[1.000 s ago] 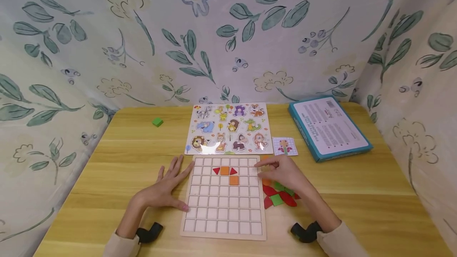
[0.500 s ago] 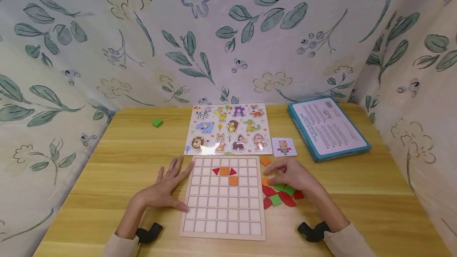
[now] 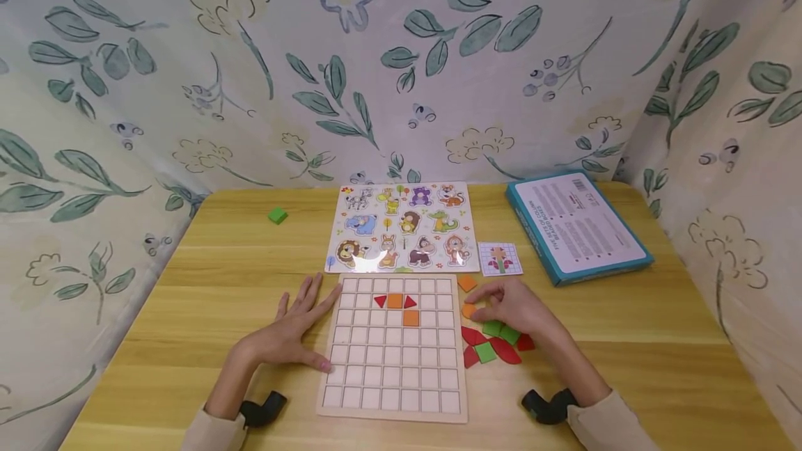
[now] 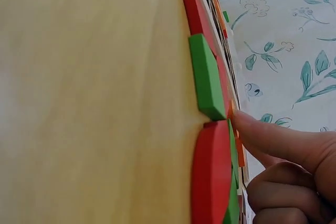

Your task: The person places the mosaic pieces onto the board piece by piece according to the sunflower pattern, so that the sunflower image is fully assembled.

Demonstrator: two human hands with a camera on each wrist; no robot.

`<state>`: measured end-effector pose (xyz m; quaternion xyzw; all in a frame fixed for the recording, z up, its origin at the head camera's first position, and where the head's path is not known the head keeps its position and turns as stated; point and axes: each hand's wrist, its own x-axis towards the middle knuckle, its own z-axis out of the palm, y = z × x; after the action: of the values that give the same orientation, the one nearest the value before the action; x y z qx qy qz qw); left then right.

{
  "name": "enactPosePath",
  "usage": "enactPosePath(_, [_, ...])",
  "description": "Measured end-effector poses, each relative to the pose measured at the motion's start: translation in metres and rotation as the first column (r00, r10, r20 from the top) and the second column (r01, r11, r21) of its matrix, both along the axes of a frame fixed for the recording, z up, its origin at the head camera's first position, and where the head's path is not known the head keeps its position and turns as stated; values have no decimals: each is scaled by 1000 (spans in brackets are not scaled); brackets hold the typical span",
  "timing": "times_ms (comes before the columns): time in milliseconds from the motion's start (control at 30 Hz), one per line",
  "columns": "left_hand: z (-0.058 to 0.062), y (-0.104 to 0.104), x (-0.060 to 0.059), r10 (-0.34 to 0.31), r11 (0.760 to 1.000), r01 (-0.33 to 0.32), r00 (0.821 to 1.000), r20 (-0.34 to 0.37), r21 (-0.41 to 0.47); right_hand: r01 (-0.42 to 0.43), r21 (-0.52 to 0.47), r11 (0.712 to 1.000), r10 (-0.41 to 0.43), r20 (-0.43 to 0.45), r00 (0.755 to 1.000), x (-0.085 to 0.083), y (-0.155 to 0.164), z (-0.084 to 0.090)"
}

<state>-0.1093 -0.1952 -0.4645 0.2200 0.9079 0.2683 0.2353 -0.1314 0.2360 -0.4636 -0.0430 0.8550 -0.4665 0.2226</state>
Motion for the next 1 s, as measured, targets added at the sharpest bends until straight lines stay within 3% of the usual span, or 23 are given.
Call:
enactPosePath(700, [-2,-1,-2,-7,1000,7,1000,-10,4,7,35,999,-7,4,1000,-1,-3,1])
enactPosePath(1000, [-1,0,-1,-1,1000,1,1000,-3,1,9,79,997,-5,-53,999,0,-16,8])
